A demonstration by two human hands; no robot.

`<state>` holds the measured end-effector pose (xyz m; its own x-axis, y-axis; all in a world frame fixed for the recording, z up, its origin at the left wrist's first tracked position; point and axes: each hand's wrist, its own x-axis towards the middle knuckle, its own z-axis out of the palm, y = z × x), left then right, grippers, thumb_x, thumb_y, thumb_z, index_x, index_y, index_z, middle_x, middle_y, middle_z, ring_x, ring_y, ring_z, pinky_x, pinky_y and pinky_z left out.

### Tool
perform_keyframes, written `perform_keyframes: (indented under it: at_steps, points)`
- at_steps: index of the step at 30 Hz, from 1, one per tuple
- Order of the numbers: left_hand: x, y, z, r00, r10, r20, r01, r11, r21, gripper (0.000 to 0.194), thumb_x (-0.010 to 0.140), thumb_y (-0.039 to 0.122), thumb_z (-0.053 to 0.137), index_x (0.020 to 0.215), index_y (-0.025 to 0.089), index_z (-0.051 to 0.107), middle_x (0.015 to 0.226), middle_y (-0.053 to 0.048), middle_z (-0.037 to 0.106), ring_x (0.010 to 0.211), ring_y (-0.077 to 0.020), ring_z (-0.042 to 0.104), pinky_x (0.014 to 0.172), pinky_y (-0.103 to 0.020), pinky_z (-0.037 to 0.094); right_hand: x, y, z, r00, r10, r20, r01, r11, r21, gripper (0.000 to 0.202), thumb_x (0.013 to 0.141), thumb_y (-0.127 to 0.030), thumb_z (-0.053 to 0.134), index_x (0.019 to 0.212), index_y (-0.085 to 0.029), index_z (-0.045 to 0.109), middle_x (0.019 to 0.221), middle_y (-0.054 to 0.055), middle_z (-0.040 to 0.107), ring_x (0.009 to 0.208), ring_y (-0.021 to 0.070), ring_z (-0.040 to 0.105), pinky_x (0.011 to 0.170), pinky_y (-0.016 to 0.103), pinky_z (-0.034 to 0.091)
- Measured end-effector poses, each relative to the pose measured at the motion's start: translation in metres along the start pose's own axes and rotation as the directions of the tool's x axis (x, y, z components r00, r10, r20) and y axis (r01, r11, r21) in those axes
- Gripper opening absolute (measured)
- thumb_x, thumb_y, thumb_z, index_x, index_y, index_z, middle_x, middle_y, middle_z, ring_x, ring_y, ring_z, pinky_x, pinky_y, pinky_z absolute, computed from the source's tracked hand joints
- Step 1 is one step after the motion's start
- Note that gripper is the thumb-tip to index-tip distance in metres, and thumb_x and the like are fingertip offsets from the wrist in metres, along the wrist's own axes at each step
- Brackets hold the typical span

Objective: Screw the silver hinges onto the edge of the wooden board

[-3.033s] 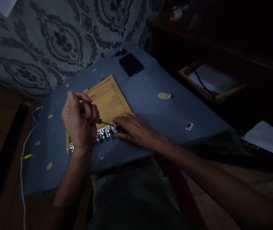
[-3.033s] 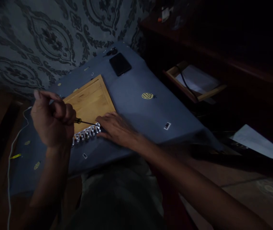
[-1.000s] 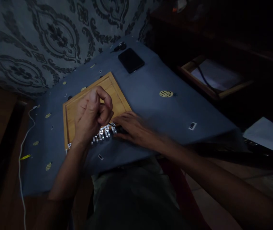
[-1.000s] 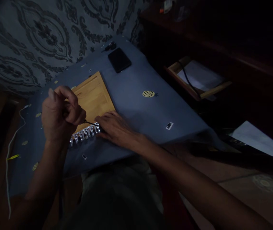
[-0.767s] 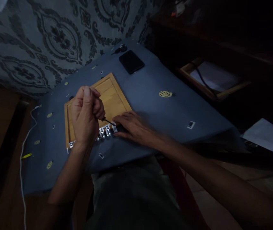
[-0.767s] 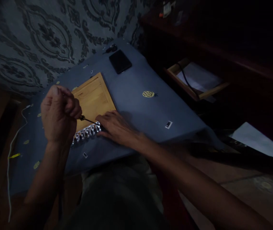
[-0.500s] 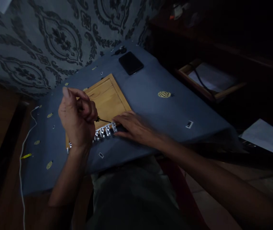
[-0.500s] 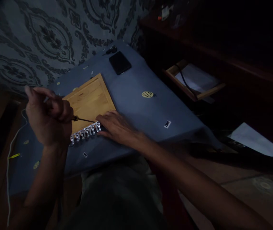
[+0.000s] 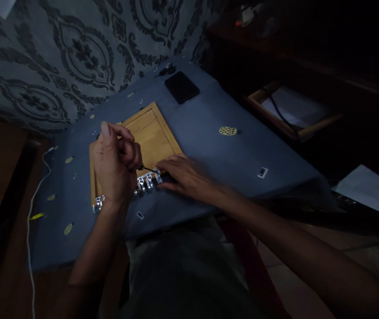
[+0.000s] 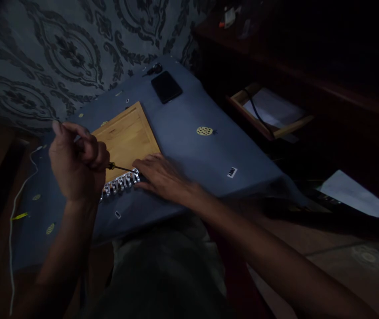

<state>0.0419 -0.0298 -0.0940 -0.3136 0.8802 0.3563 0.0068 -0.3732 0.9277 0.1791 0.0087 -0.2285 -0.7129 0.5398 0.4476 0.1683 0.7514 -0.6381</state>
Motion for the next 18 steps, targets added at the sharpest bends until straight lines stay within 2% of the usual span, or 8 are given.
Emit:
perform_keyframes:
  at_steps: [8, 12, 18]
  points:
    - [0.0005, -0.0027, 0.0011, 1.000, -0.012, 0.007, 0.012, 1.000, 0.010, 0.049, 0.101, 0.059, 0.071, 0.071, 0.021, 0.060, 0.047, 0.010, 0.025, 0.038, -0.0061, 0.016, 0.037, -0.021, 0.017, 0.0004, -0.0038, -0.0024, 1.000, -0.011, -0.003, 0.011, 1.000, -0.010, 0.040, 0.098, -0.034, 0.082, 0.128, -0.015, 0.065, 0.117, 0.014, 0.075, 0.113, 0.0312, 0.068, 0.106, 0.046, 0.049]
    - [0.0002, -0.0027, 0.0029, 1.000, -0.016, 0.005, 0.016, 1.000, 0.013, 0.052, 0.100, 0.062, 0.071, 0.071, 0.020, 0.060, 0.047, 0.010, 0.024, 0.038, -0.0056, 0.016, 0.037, -0.020, 0.017, 0.0013, -0.0020, -0.0015, 1.000, -0.017, -0.005, 0.017, 1.000, 0.001, 0.037, 0.099, -0.034, 0.081, 0.128, -0.018, 0.064, 0.116, 0.013, 0.075, 0.114, 0.0308, 0.067, 0.107, 0.046, 0.049]
    - [-0.0022, -0.0043, 0.0041, 0.997, -0.051, 0.059, 0.051, 0.999, 0.011, 0.037, 0.103, 0.042, 0.074, 0.076, 0.020, 0.063, 0.051, 0.009, 0.031, 0.041, -0.0060, 0.023, 0.039, -0.018, 0.023, 0.0025, -0.0015, -0.0007, 1.000, 0.009, 0.009, -0.009, 1.000, 0.008, 0.034, 0.098, -0.031, 0.080, 0.127, -0.022, 0.064, 0.118, 0.011, 0.076, 0.116, 0.0311, 0.068, 0.106, 0.049, 0.051]
